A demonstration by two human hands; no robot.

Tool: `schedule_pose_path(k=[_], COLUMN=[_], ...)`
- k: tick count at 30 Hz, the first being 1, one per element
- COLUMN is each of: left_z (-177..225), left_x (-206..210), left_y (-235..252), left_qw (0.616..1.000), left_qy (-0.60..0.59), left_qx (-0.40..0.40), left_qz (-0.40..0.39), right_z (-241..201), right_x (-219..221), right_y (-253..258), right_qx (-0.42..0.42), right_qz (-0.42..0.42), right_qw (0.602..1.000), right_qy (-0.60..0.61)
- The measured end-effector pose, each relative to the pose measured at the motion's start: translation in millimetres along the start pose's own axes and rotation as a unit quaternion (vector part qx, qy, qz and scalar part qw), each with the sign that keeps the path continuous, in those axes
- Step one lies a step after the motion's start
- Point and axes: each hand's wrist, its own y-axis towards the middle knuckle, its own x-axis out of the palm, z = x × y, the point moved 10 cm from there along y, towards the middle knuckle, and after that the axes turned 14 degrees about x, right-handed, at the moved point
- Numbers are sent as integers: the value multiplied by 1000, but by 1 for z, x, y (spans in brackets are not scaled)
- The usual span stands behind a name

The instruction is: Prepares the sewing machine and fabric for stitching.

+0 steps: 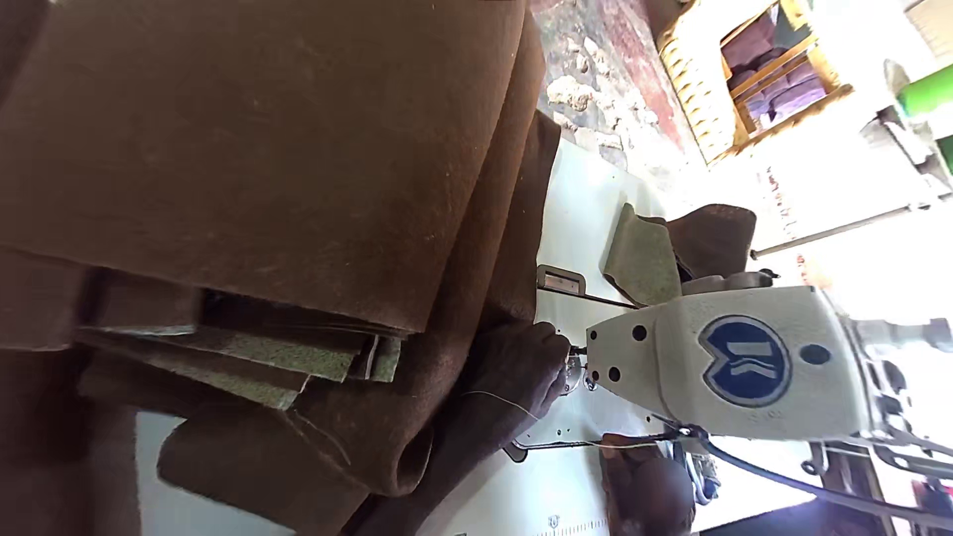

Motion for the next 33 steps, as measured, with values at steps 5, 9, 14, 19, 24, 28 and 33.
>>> schedule_pose_path(k=[5,9,14,19,24,28,33], left_z=[-3,18,16,20,33,54,54], left_x=[-4,-17,-12,-19,-31,-48,-47], left_y=[10,19,19,26,28,36,36], left_qw=[1000,998,992,991,991,970,980], left_qy=[-4,-57,-72,-107,-53,-67,-63], left_qx=[9,-7,-55,-19,-53,-146,-117], left_qz=[-10,-35,-87,-80,-111,-182,-151], right_z=[11,14,11,6,14,10,2], right_x=[3,-3,1,-1,1,4,16], right_y=[2,-3,-3,1,0,3,15], right_qx=[-40,-17,-40,-50,-46,-50,-65], right_qz=[-18,-10,-44,-9,-11,-10,-22], right_qw=[999,1000,998,999,999,999,997], right_qy=[22,-10,-1,-10,-7,-15,-35])
